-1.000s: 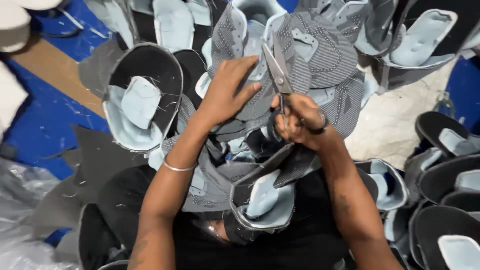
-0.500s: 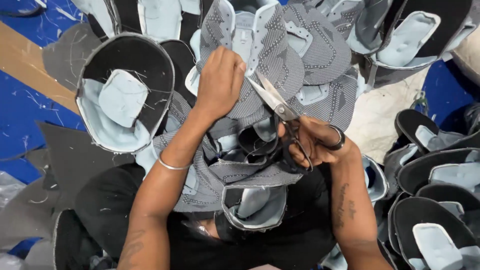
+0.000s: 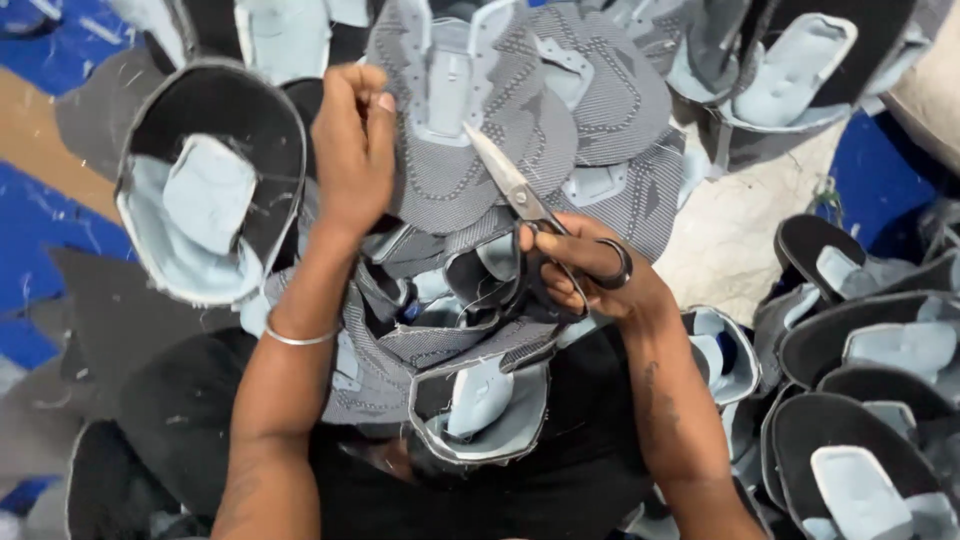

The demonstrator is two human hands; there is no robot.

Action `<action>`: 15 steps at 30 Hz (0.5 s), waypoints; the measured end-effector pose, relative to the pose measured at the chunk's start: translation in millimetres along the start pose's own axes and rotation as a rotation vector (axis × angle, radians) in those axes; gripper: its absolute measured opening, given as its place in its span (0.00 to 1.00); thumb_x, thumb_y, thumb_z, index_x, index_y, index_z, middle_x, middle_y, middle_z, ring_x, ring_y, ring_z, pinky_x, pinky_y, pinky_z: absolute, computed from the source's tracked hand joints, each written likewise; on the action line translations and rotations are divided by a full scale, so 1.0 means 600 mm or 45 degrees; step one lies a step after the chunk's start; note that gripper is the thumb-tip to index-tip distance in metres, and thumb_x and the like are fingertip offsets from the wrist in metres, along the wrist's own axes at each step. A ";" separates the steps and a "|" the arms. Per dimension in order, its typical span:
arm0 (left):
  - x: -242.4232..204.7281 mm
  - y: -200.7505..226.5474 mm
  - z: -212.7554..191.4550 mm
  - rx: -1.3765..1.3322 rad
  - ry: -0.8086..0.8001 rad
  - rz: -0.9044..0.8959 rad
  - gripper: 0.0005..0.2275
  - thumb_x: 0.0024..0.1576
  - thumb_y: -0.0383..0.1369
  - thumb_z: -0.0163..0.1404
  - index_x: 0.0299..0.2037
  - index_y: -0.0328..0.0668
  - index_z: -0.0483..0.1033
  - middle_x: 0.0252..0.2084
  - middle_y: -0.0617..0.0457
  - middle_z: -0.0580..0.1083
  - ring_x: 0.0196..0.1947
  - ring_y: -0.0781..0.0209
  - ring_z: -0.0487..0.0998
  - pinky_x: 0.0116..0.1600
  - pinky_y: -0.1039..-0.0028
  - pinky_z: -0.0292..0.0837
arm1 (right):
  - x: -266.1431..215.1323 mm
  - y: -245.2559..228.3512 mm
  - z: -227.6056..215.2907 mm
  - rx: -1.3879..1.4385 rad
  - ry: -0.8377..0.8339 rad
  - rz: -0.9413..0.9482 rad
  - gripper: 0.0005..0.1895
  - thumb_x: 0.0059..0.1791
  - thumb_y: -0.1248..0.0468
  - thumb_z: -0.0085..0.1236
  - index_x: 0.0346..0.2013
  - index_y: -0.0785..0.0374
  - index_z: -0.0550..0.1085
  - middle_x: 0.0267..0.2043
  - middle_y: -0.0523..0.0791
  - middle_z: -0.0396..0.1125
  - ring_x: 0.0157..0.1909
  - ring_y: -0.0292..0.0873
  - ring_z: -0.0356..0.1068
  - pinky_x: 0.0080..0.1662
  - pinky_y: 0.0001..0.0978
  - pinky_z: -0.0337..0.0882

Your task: The person uses shears to trim excess fabric and threads from the edges of grey shoe uppers. They handle the shoes one at a time, turning them over to access different sides and carefully cutting along the seams to remove loose material.

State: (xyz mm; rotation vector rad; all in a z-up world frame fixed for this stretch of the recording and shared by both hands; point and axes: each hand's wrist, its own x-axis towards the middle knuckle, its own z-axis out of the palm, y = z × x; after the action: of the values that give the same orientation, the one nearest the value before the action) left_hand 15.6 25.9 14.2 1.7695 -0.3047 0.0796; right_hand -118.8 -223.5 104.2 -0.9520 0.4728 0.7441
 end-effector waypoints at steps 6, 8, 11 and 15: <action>-0.018 0.023 -0.004 0.401 -0.258 0.134 0.07 0.57 0.28 0.57 0.41 0.33 0.74 0.38 0.41 0.72 0.35 0.42 0.77 0.41 0.57 0.73 | 0.007 -0.003 0.003 -0.136 -0.126 0.067 0.15 0.53 0.61 0.56 0.50 0.66 0.70 0.19 0.42 0.61 0.17 0.35 0.60 0.20 0.27 0.58; -0.024 0.014 0.002 0.462 -0.248 0.139 0.06 0.59 0.27 0.56 0.39 0.33 0.73 0.39 0.40 0.72 0.37 0.39 0.77 0.42 0.55 0.72 | 0.014 -0.001 -0.001 -0.139 -0.119 0.090 0.16 0.55 0.58 0.55 0.51 0.67 0.70 0.19 0.42 0.60 0.17 0.34 0.59 0.21 0.27 0.58; -0.017 0.001 0.008 0.521 -0.252 0.149 0.06 0.61 0.27 0.54 0.38 0.31 0.71 0.39 0.38 0.71 0.39 0.35 0.76 0.43 0.52 0.71 | 0.021 0.003 -0.010 -0.134 -0.110 0.096 0.22 0.56 0.50 0.52 0.51 0.68 0.70 0.19 0.42 0.60 0.17 0.35 0.57 0.21 0.27 0.57; -0.017 -0.028 0.005 0.424 -0.286 0.078 0.08 0.64 0.29 0.50 0.39 0.29 0.69 0.40 0.35 0.71 0.39 0.33 0.75 0.45 0.50 0.70 | 0.039 0.007 -0.013 -0.182 0.016 0.252 0.32 0.53 0.37 0.46 0.50 0.65 0.68 0.17 0.42 0.57 0.15 0.36 0.55 0.19 0.28 0.56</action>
State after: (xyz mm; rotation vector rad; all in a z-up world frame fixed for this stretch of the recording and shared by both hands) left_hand 9.5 28.0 -4.7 2.1045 -0.5334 -0.0273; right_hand -107.0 -220.2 82.7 -1.0536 0.5352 0.9611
